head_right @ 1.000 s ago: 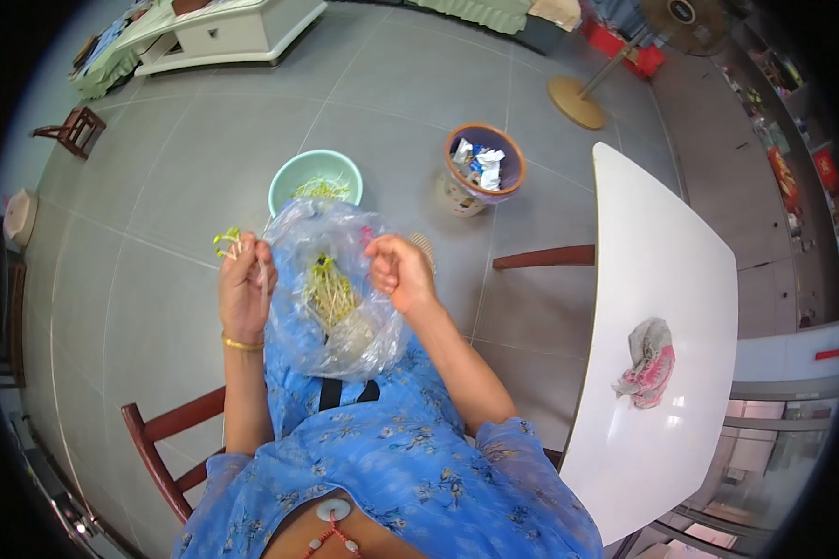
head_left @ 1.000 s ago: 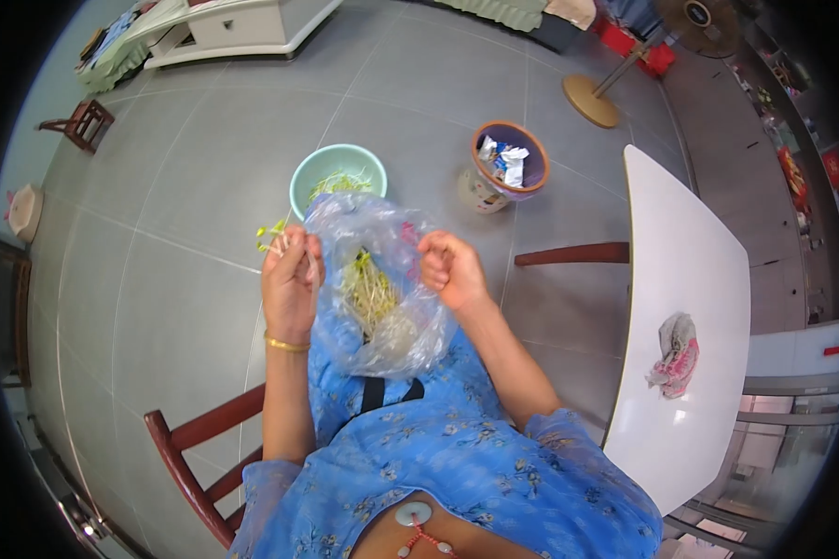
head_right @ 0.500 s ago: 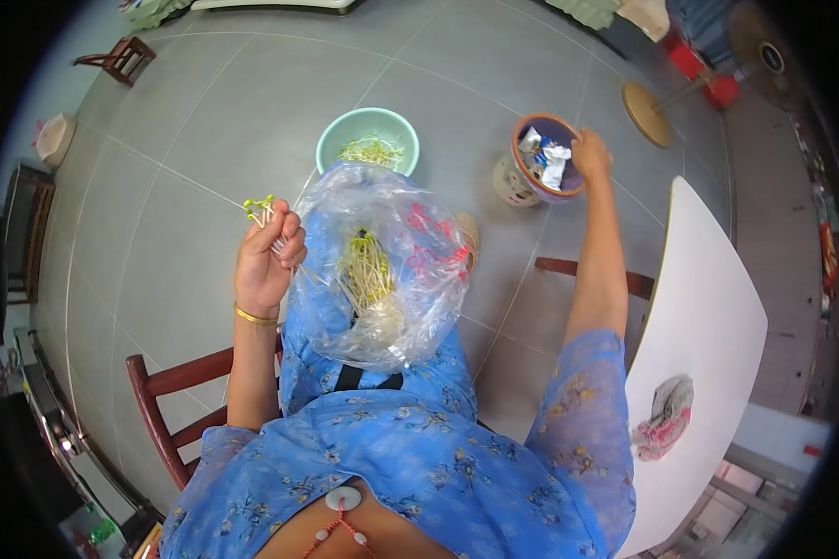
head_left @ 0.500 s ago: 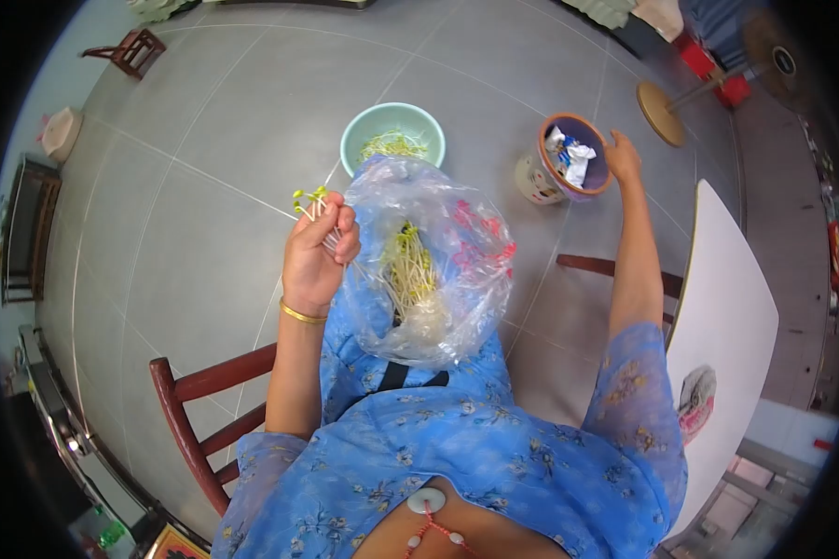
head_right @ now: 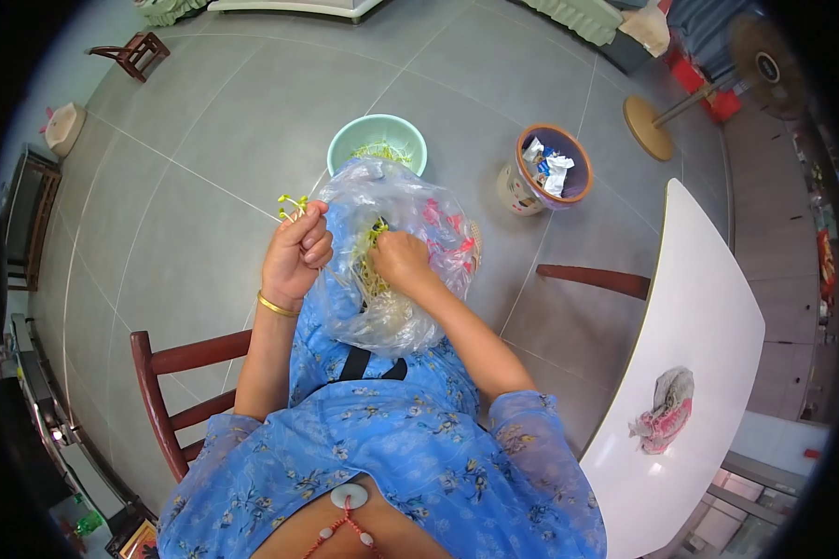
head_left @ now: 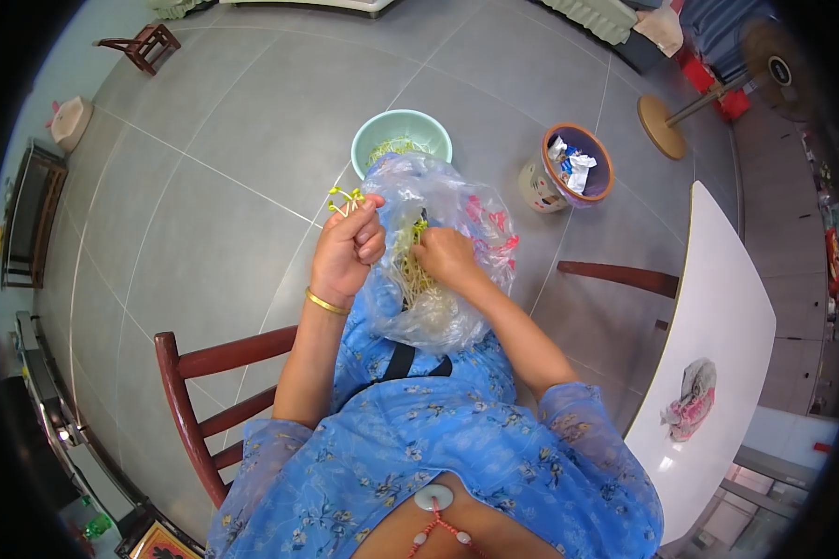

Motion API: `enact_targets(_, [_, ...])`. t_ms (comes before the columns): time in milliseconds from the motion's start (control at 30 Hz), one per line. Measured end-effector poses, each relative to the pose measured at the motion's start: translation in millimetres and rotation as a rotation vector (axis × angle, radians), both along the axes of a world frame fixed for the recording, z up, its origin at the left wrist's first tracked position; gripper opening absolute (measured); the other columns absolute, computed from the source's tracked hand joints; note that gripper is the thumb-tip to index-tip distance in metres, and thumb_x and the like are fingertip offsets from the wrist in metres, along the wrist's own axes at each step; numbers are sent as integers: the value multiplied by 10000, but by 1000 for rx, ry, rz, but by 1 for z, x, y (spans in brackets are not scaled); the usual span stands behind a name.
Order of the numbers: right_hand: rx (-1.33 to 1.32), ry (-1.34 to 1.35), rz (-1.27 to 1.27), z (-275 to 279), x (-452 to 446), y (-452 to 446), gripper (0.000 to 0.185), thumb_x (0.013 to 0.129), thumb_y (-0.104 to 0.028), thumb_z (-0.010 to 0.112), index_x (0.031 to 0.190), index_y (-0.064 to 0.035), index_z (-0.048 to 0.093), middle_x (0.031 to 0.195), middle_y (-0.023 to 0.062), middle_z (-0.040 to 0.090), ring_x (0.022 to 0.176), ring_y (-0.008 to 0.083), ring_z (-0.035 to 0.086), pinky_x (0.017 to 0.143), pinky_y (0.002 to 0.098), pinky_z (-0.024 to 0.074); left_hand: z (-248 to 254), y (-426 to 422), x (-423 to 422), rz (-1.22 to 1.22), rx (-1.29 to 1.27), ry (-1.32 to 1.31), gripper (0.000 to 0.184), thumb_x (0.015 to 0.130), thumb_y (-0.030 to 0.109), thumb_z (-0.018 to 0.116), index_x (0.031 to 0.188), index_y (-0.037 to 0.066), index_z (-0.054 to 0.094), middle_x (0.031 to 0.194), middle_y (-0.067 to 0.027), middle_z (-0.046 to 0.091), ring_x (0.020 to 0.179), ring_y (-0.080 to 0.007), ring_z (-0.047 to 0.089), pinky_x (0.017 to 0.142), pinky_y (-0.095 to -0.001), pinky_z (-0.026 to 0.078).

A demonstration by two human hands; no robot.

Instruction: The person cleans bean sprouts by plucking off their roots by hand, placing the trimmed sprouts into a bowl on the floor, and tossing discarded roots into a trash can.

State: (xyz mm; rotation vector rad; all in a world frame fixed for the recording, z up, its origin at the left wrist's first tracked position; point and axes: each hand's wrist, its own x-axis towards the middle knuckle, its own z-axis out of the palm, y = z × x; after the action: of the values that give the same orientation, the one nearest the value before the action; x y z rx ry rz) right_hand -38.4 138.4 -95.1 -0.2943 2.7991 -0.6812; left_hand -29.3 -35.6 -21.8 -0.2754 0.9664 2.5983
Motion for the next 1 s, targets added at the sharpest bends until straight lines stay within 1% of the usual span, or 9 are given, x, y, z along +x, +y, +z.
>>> enact_targets(100, [51,-39,-84,-14,0,-3,181,746,-202,608,790,-39,673,753,184,636,718,362,628,637,466,484,1,1,3,3,-23,1,139,938,178,494,941,59,565,546,48,347,429,-56,334,387,-200,247])
enact_targets(300, [-250,-119,-290,-25,11,14,229,712,-270,643,718,-45,682,700,168,639,680,318,631,630,415,489,-1,10,4,-9,-36,-33,136,933,166,495,949,47,559,553,43,353,432,-60,338,390,-202,252])
enact_targets(500, [-11,-93,-213,-18,0,-2,173,708,-221,644,698,-51,677,686,151,638,617,309,622,600,401,487,6,12,7,-62,-81,36,133,928,158,498,965,43,553,558,39,361,437,-64,346,393,-203,253])
enact_targets(567, [-155,-89,-254,-18,11,7,142,707,-179,658,703,-37,663,636,123,634,577,243,623,561,359,480,6,6,10,-28,-96,38,130,924,151,502,969,41,554,559,39,356,439,-62,343,394,-200,253])
enact_targets(667, [-480,-136,-335,-10,28,17,154,700,-171,654,682,-22,626,631,125,619,581,231,616,556,345,472,1,5,8,-20,-98,22,131,918,146,504,969,40,562,562,40,360,441,-60,344,396,-199,250])
enact_targets(700, [-478,-133,-337,4,36,18,154,700,-171,654,682,-22,626,631,125,619,581,231,616,556,345,472,1,6,9,-22,-96,24,131,918,146,504,969,40,562,562,40,360,441,-60,344,396,-199,250])
enact_targets(767, [-676,33,-286,42,51,18,100,762,-112,628,739,-19,599,638,54,613,582,110,588,539,267,450,2,8,12,-86,-158,70,131,892,132,533,971,33,567,572,47,385,447,-51,346,401,-199,250])
enact_targets(933, [-890,55,-177,79,47,17,61,813,-62,585,803,-9,555,662,22,601,622,76,578,569,236,455,7,22,18,-202,-402,150,270,806,127,645,1037,9,570,675,44,489,516,-22,389,447,-179,282])
enact_targets(1000, [-950,41,-85,84,41,10,59,819,-57,576,824,-7,545,663,26,601,632,86,587,582,239,464,15,26,23,-192,-486,175,302,794,132,668,1050,7,569,761,13,560,595,-27,477,494,-173,352])
